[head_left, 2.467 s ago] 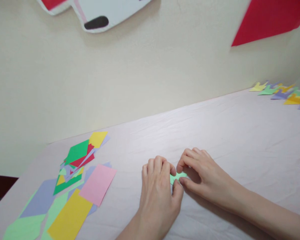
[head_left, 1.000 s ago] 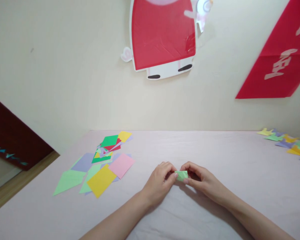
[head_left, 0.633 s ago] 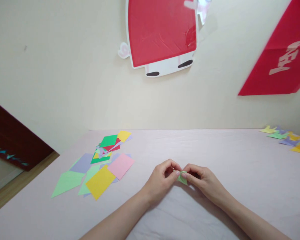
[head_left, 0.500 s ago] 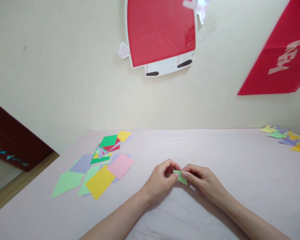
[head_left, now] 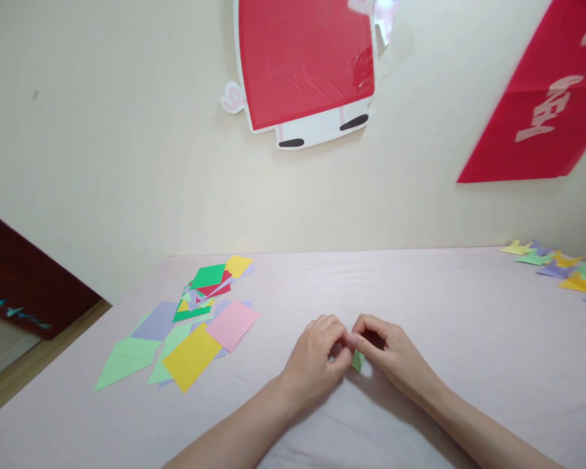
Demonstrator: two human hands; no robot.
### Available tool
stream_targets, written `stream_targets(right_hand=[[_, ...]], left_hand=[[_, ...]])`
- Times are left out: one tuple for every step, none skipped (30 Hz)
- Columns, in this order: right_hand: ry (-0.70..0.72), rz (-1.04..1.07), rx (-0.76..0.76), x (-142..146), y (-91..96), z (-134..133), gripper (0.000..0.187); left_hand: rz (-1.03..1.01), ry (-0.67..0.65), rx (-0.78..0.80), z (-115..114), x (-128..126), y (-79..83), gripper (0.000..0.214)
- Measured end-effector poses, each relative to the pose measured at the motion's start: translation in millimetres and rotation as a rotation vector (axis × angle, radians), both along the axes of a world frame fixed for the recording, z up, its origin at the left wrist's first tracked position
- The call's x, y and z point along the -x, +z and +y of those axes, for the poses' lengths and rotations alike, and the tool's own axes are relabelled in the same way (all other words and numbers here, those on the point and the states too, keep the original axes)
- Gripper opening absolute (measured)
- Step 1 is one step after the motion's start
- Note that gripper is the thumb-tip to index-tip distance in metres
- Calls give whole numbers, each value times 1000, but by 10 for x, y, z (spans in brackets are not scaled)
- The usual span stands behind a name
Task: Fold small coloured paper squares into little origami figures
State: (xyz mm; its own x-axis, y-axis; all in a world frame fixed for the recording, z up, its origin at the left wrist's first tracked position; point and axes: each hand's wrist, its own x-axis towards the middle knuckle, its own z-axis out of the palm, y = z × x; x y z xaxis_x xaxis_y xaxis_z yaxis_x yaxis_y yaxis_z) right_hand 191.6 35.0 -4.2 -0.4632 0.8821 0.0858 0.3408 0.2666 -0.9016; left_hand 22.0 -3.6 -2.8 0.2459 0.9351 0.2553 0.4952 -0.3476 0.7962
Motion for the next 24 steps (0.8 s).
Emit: stream_targets(right_hand=[[-1, -11, -9, 7, -3, -7, 37], [1, -16, -12, 11, -6, -10, 36], [6, -16, -10, 11, -6, -9, 35], [15, -12, -2, 8, -5, -7, 33], [26, -9, 11, 3, -2, -2, 32], [35, -8, 24, -2, 2, 4, 30], [40, -10, 35, -7, 6, 10, 27], [42, -13, 46, -13, 7, 17, 25], [45, -11, 58, -18, 6, 24, 23], [53, -6, 71, -23, 2, 31, 21], [63, 6, 84, -27, -5, 36, 19], [70, 22, 90, -32, -14, 40, 17], [76, 38, 87, -37, -24, 41, 16], [78, 47, 73, -42, -32, 40, 16], [79, 45, 49, -47, -38, 37, 18], [81, 30, 20, -51, -41, 31, 20], [88, 2, -12, -57, -40, 25, 19], [101, -42, -48, -63, -35, 20, 15], [112, -92, -90, -70, -27, 17, 9], [124, -144, -139, -80, -16, 15, 8], [141, -190, -194, -91, -2, 17, 10], [162, -223, -249, -103, 14, 21, 13], [190, -239, -298, -117, 30, 28, 15], [222, -242, -340, -130, 44, 36, 17]], left_hand=[[18, 3, -6, -6, -6, -9, 11], [21, 11, -1, -12, -9, -16, 11], [27, 20, 2, -16, -8, -21, 11], [32, 27, 4, -19, -5, -22, 12], [37, 34, 5, -22, 0, -21, 12], [43, 42, 7, -25, 6, -18, 13], [50, 52, 11, -27, 12, -14, 13], [55, 65, 15, -28, 20, -10, 13], [61, 80, 20, -29, 28, -6, 14], [65, 97, 24, -28, 36, -3, 15], [65, 114, 30, -28, 45, -1, 16], [59, 127, 37, -26, 53, 1, 15], [47, 136, 44, -24, 61, 3, 12], [33, 144, 53, -22, 68, 4, 7], [24, 150, 59, -21, 72, 5, 5], [27, 156, 56, -21, 75, 5, 9], [48, 161, 44, -21, 77, 3, 13], [89, 162, 23, -22, 77, 0, 14], [142, 159, -5, -23, 77, -6, 14], [198, 153, -34, -25, 77, -12, 12], [246, 147, -59, -27, 79, -19, 12], [284, 142, -77, -30, 82, -25, 12], [312, 137, -89, -33, 87, -28, 14], [333, 129, -98, -37, 94, -29, 16]])
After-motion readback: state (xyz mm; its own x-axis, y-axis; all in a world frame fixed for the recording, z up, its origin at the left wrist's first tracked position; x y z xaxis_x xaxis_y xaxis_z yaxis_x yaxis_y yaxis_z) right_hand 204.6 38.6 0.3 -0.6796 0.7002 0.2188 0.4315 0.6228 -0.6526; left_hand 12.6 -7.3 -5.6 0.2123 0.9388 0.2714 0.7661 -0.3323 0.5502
